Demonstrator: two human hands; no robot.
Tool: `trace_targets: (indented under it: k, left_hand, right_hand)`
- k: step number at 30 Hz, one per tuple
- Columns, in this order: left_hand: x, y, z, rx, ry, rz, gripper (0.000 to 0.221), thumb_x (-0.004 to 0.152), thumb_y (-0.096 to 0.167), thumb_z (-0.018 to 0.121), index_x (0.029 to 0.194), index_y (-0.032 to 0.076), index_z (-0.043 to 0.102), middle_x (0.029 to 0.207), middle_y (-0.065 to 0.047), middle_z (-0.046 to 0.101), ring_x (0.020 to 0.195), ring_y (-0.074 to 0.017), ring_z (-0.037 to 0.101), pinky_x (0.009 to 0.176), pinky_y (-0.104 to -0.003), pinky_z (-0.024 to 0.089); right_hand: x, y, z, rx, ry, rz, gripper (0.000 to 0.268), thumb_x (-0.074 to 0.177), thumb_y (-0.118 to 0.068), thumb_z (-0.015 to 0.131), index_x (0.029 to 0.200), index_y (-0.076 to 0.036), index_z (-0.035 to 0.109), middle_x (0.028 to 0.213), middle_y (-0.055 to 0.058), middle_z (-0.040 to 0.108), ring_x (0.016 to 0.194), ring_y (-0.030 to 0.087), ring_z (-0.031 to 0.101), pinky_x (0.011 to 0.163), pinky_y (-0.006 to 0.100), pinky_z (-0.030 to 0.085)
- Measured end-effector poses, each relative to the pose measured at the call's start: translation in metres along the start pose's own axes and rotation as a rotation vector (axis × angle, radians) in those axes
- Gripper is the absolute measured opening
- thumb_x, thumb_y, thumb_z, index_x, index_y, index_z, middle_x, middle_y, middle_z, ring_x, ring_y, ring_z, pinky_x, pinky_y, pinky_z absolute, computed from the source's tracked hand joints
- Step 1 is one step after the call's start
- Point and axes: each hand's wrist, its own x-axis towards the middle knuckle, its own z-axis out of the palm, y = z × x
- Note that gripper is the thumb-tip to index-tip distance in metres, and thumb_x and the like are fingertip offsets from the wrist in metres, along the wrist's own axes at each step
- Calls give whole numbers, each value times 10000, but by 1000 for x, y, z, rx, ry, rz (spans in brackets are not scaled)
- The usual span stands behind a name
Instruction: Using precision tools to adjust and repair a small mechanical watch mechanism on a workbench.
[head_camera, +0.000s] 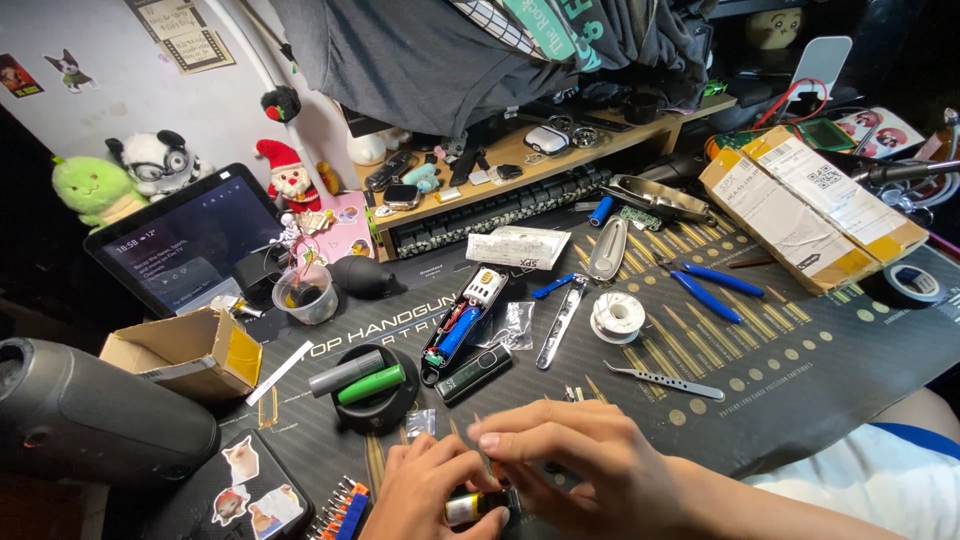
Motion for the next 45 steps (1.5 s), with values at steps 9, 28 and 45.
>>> trace_targets:
  k: [9,28,45]
  left_hand:
    - [-2,10,-7,4,-26,-41,264,907,568,918,967,372,750,984,172,681,959,-143,587,903,-412,397]
    - [-1,19,-14,-6,-93,-121,232,902,576,906,1009,398,802,1000,169,703,992,-122,600,922,-392,394]
    - [-2,18,-14,-20,-22,-35,232,880,543,936,994,388,806,1002,167,745,956,-150,638,899,-397,407]
  right_hand:
    - [-5,3,6,-108,64,6,158,1115,-221,738,1215,-99,750,1084,122,839,867,206,855,784,295,680]
    - [-5,-2,8,-105,86,-18,147,1136,-223,717,1220,-107,751,1086,120,830,878,226,846,771,303,675]
    - [-6,-2,2,-64,20,2,181,1183,-205,628,1298,-78,684,1108,156,823,932,263,835,790,345,684]
